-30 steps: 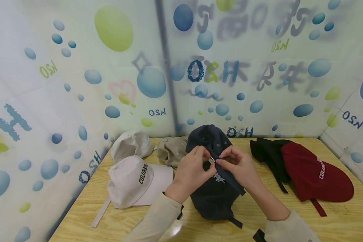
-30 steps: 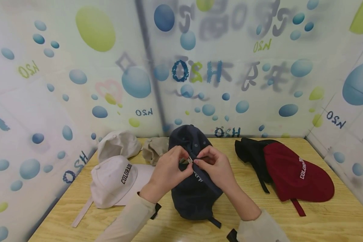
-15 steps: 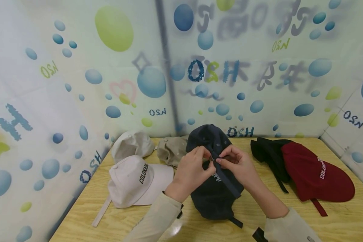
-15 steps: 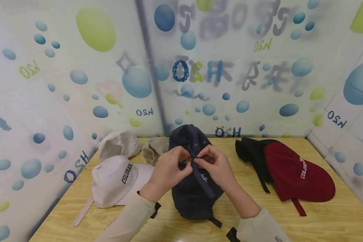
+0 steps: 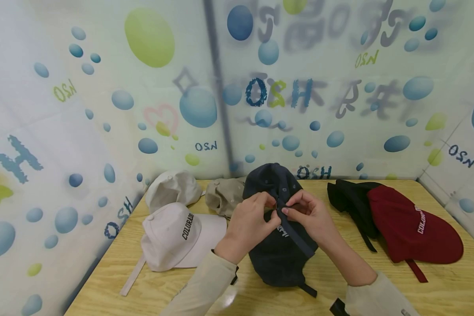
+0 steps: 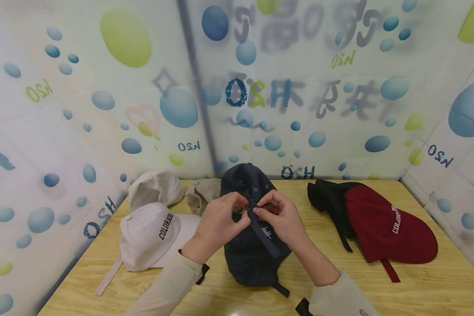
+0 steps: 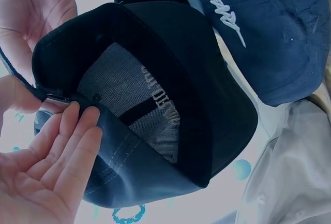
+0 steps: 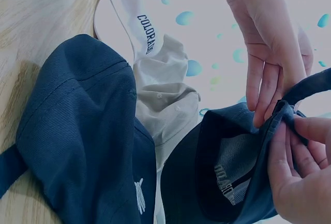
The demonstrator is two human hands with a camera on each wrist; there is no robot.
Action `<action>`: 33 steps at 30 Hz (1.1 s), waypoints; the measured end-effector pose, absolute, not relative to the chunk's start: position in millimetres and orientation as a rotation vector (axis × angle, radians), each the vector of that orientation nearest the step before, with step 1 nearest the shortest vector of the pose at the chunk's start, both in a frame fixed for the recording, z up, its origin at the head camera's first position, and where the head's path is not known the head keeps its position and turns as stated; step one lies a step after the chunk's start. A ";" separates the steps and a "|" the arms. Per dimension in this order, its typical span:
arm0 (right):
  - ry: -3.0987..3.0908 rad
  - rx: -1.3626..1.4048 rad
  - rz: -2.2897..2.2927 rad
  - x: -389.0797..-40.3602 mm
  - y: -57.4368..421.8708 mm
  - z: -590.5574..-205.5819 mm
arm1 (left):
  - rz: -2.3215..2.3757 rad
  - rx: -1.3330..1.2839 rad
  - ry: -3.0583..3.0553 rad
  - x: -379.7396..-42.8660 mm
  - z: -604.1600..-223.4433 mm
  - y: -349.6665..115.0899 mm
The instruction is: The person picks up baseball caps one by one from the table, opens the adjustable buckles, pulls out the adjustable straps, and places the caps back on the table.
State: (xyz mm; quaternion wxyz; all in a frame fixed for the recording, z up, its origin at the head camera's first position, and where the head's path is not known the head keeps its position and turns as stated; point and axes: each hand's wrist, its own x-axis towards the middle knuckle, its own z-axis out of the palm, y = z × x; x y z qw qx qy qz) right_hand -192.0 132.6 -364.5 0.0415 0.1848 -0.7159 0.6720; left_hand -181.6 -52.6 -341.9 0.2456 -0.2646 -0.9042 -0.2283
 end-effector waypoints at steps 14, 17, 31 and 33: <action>-2.219 0.467 2.025 -186.8 133.4 -360.1 | -0.684 -0.695 -2.417 -185.0 -343.5 -56.2; -2.233 0.423 2.033 -187.1 133.6 -360.1 | -0.739 -0.734 -2.437 -184.1 -344.7 -58.1; -2.354 0.464 1.924 -186.9 125.6 -362.0 | -0.925 -0.713 -2.461 -181.6 -341.8 -56.9; -2.410 0.435 1.874 -185.5 124.2 -360.0 | -0.927 -0.716 -2.453 -181.1 -342.4 -56.3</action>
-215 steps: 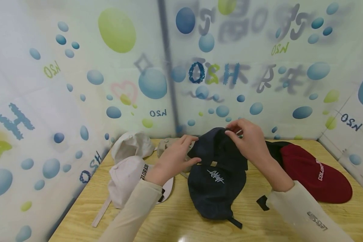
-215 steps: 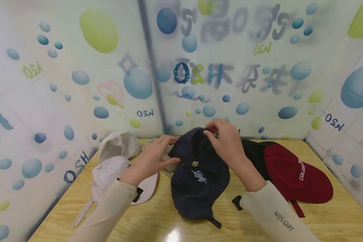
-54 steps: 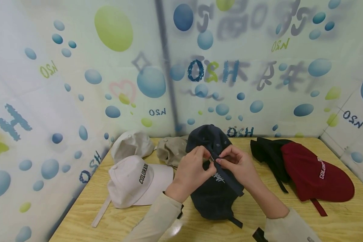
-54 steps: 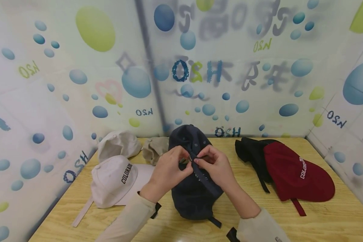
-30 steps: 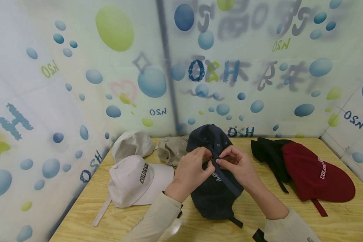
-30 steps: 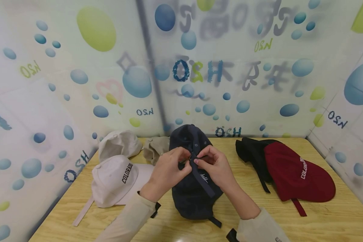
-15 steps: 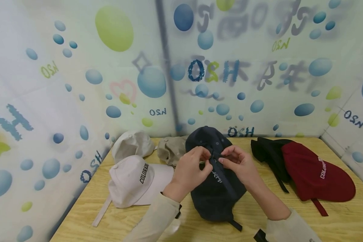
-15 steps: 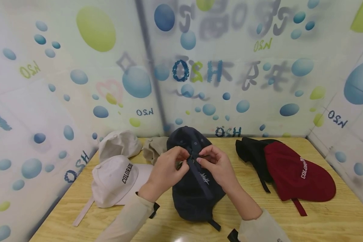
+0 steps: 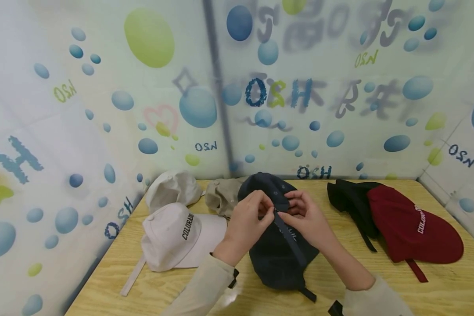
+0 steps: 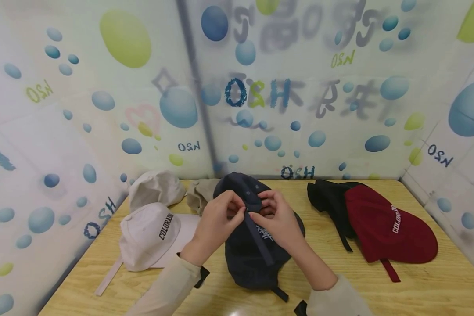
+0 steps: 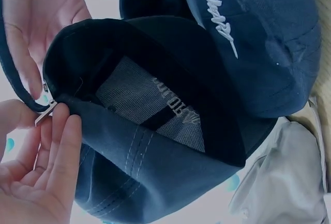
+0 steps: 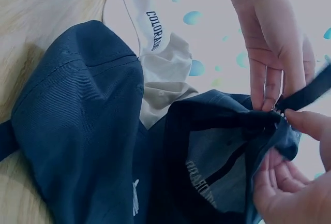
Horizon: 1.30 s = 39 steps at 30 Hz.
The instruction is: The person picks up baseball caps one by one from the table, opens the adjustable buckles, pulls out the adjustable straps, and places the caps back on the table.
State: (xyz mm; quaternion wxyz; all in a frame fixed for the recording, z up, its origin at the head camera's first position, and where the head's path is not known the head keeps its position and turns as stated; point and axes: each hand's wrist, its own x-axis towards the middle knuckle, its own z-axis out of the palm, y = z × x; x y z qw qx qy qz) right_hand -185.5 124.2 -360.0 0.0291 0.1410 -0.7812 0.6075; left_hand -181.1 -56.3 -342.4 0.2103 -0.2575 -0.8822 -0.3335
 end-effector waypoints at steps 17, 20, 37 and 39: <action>-2.488 0.390 1.734 -184.9 122.7 -357.1 | -0.847 -0.659 -2.492 -182.2 -348.5 -68.0; -2.481 0.349 1.747 -185.2 122.4 -356.3 | -0.809 -0.637 -2.534 -182.4 -351.2 -69.7; -2.417 0.362 1.897 -188.1 124.1 -361.1 | -0.652 -0.642 -2.540 -184.6 -358.1 -66.1; -2.415 0.368 1.903 -188.7 124.6 -361.9 | -0.635 -0.645 -2.536 -185.1 -358.8 -65.4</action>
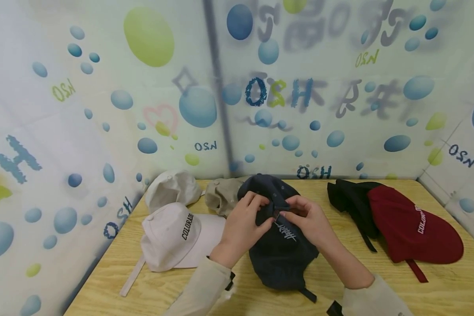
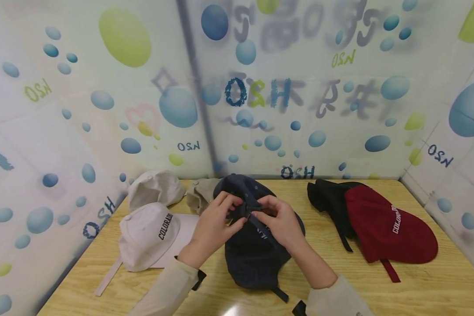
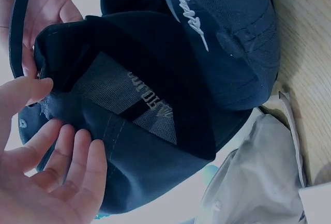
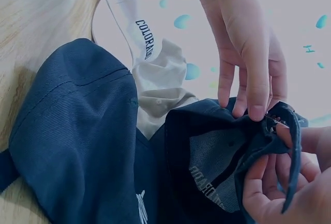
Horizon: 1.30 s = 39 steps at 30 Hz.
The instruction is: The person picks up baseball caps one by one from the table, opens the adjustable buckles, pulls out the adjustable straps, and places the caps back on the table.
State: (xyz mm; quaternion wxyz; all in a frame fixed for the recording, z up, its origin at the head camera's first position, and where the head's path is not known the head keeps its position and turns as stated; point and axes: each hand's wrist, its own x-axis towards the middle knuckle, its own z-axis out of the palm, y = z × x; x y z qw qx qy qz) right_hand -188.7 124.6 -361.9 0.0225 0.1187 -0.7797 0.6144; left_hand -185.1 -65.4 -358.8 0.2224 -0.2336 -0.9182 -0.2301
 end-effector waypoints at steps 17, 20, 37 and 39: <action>-2.449 0.376 1.955 -189.6 128.9 -360.1 | -0.658 -0.625 -2.534 -187.1 -361.7 -68.3; -2.449 0.372 1.983 -189.2 130.0 -358.8 | -0.673 -0.612 -2.530 -187.6 -361.7 -70.3; -2.414 0.377 2.078 -188.9 135.4 -356.4 | -1.149 -0.558 -2.542 -193.5 -358.4 -80.4; -2.414 0.371 2.072 -188.9 135.1 -356.2 | -1.287 -0.569 -2.516 -194.5 -358.9 -80.5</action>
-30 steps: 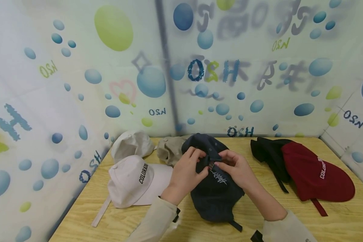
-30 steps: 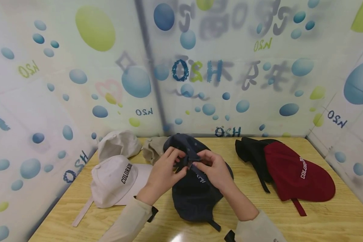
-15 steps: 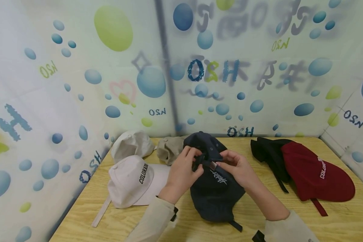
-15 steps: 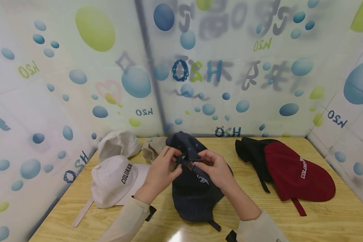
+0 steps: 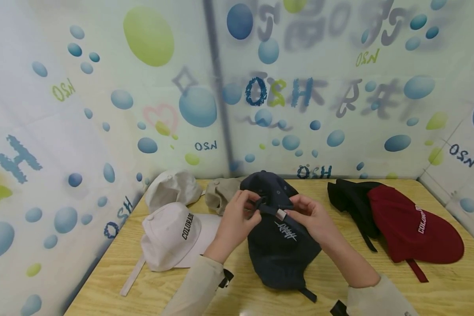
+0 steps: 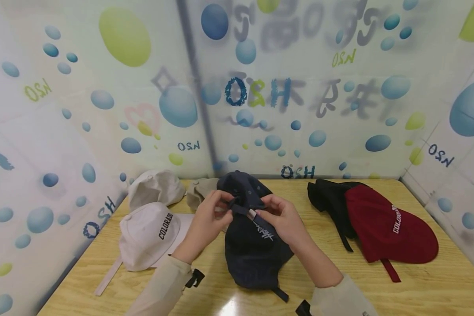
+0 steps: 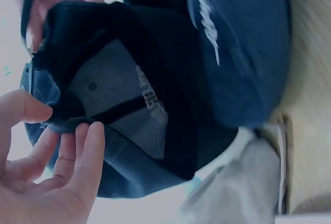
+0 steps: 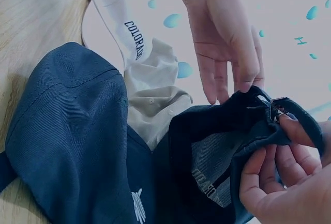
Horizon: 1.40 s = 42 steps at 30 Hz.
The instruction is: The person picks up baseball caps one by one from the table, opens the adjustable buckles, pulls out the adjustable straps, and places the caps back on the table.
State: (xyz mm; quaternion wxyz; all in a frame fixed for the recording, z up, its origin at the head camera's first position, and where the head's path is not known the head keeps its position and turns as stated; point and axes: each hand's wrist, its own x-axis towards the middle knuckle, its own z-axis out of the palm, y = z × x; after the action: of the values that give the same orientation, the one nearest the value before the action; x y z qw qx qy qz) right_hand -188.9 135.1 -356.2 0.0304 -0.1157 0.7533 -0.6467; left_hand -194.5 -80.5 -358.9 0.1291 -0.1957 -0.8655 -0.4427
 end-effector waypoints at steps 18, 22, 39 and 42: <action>2.331 -0.349 -2.005 -191.3 131.5 -359.1 | -1.618 -0.558 -2.491 -191.4 -355.6 -70.0; 2.333 -0.341 -2.002 -191.6 130.1 -359.1 | -1.606 -0.551 -2.482 -192.4 -356.9 -69.3; 2.324 -0.285 -1.999 -192.6 133.7 -355.3 | -1.534 -0.491 -2.431 -199.3 -363.5 -81.2; 2.303 -0.280 -2.000 -192.0 134.3 -354.1 | -1.524 -0.491 -2.436 -200.3 -364.3 -83.2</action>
State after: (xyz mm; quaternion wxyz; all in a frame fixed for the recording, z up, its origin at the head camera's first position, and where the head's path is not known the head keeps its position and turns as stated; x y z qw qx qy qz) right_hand -192.0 134.3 -354.1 0.0393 -0.0913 0.7513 -0.6524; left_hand -200.3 -83.2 -364.3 0.1128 -0.1673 -0.8303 -0.5195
